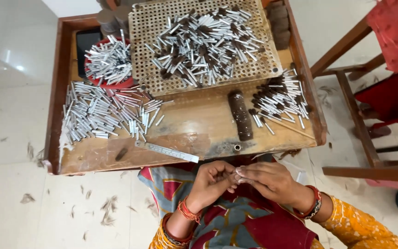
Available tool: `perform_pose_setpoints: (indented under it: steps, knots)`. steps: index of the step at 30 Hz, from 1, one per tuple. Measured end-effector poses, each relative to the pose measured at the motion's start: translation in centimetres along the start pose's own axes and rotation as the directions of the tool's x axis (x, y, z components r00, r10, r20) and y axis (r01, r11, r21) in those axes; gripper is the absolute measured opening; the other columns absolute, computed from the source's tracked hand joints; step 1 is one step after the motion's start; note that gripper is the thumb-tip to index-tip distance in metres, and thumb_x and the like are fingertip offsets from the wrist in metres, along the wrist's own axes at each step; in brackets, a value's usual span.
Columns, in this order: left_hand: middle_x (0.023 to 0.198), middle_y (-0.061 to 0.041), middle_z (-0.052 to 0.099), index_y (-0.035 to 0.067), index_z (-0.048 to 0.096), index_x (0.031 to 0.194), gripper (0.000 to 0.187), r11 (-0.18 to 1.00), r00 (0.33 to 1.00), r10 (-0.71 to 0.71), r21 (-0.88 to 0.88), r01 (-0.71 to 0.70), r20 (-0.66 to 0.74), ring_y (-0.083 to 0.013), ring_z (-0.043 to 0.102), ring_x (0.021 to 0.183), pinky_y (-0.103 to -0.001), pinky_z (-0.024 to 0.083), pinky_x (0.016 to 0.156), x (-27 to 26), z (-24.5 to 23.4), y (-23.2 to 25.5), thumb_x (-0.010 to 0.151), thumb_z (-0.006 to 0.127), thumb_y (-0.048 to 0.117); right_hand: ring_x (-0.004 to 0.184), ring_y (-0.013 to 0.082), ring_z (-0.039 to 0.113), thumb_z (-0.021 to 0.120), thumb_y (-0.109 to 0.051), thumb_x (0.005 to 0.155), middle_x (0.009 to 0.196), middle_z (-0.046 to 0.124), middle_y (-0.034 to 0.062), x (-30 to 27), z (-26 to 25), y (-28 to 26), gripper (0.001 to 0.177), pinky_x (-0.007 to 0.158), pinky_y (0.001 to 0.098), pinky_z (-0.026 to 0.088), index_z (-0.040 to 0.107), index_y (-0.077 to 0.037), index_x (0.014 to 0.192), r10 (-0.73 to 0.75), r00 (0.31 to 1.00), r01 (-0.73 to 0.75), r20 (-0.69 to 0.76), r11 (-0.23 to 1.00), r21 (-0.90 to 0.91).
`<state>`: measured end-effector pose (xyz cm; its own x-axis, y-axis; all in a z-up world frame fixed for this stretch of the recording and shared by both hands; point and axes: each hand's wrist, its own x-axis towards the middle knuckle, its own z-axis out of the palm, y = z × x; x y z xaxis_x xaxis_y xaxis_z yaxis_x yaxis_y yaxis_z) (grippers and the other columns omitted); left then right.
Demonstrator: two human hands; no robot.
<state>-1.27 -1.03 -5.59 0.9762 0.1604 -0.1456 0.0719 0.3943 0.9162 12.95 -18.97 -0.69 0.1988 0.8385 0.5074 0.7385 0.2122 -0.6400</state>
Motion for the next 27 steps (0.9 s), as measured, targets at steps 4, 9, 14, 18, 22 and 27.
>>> perform_pose_setpoints:
  steps: [4, 9, 14, 18, 22, 27]
  knots:
    - [0.091, -0.008, 0.074, -0.005, 0.069, 0.107, 0.011, 0.997, 0.996, -0.060, -0.043, 0.063, 0.067, -0.0102, 0.071, 0.076, -0.024, 0.061, 0.067, 0.1, -0.7, 0.1, 0.100, 0.066, 0.003, 0.095, 0.0257, 0.078, 0.076, -0.001, 0.085, 0.111, 0.077, 0.0099, -0.1, 0.3, 0.1, 0.034, 0.073, 0.0324, 0.061, 0.070, -0.004, 0.119, -0.024, 1.000, 0.022, -0.019, 0.996, -0.083]
    - [0.085, -0.010, 0.074, 0.000, 0.074, 0.099, 0.009, 0.881, 0.966, 0.197, 0.463, -0.098, -0.171, -0.0164, 0.072, 0.071, -0.029, 0.058, 0.065, 0.5, -3.6, 4.8, 0.091, 0.071, 0.003, 0.093, 0.0247, 0.078, 0.074, 0.000, 0.083, 0.108, 0.077, 0.0092, 0.4, 0.3, -0.3, 0.032, 0.073, 0.0314, 0.060, 0.071, -0.005, 0.115, -0.006, 0.999, -0.002, -0.054, 0.989, -0.147]
    - [0.092, -0.012, 0.070, 0.008, 0.075, 0.091, 0.007, 0.243, 0.673, 0.704, 0.967, 0.072, -0.227, -0.0330, 0.068, 0.082, -0.043, 0.055, 0.072, 2.9, -10.7, 9.2, 0.084, 0.075, 0.011, 0.089, 0.0219, 0.078, 0.072, 0.002, 0.083, 0.105, 0.078, 0.0091, 0.4, 0.1, -0.3, 0.029, 0.072, 0.0295, 0.060, 0.073, -0.004, 0.112, 0.049, 0.993, -0.066, -0.107, 0.985, -0.157]
    - [0.097, -0.014, 0.065, 0.007, 0.070, 0.087, 0.013, 0.050, 0.714, 0.662, 0.964, 0.262, -0.229, -0.0362, 0.064, 0.091, -0.047, 0.053, 0.076, 4.5, -14.2, 9.3, 0.080, 0.077, 0.015, 0.090, 0.0221, 0.078, 0.072, 0.001, 0.084, 0.105, 0.078, 0.0087, 0.6, 0.3, -0.3, 0.027, 0.073, 0.0300, 0.060, 0.073, -0.004, 0.111, 0.059, 0.990, -0.080, -0.126, 0.983, -0.165]
    - [0.101, -0.016, 0.063, 0.003, 0.065, 0.096, 0.016, -0.017, 0.771, 0.615, 0.974, 0.226, -0.168, -0.0368, 0.062, 0.094, -0.047, 0.053, 0.080, 4.2, -12.8, 8.8, 0.083, 0.074, 0.009, 0.091, 0.0224, 0.078, 0.074, 0.000, 0.085, 0.105, 0.078, 0.0081, 0.8, 0.5, -0.8, 0.026, 0.074, 0.0304, 0.060, 0.073, -0.004, 0.110, 0.055, 0.990, -0.078, -0.133, 0.983, -0.168]
    - [0.096, -0.012, 0.061, -0.001, 0.066, 0.119, 0.026, 0.573, 0.840, 0.517, 0.796, -0.196, -0.166, -0.0253, 0.061, 0.086, -0.035, 0.052, 0.079, 0.5, -3.4, 9.5, 0.093, 0.069, 0.001, 0.094, 0.0237, 0.078, 0.072, 0.003, 0.085, 0.108, 0.078, 0.0091, 0.7, 0.7, -0.7, 0.027, 0.077, 0.0316, 0.061, 0.073, -0.004, 0.110, 0.117, 0.985, -0.128, -0.125, 0.988, -0.083]
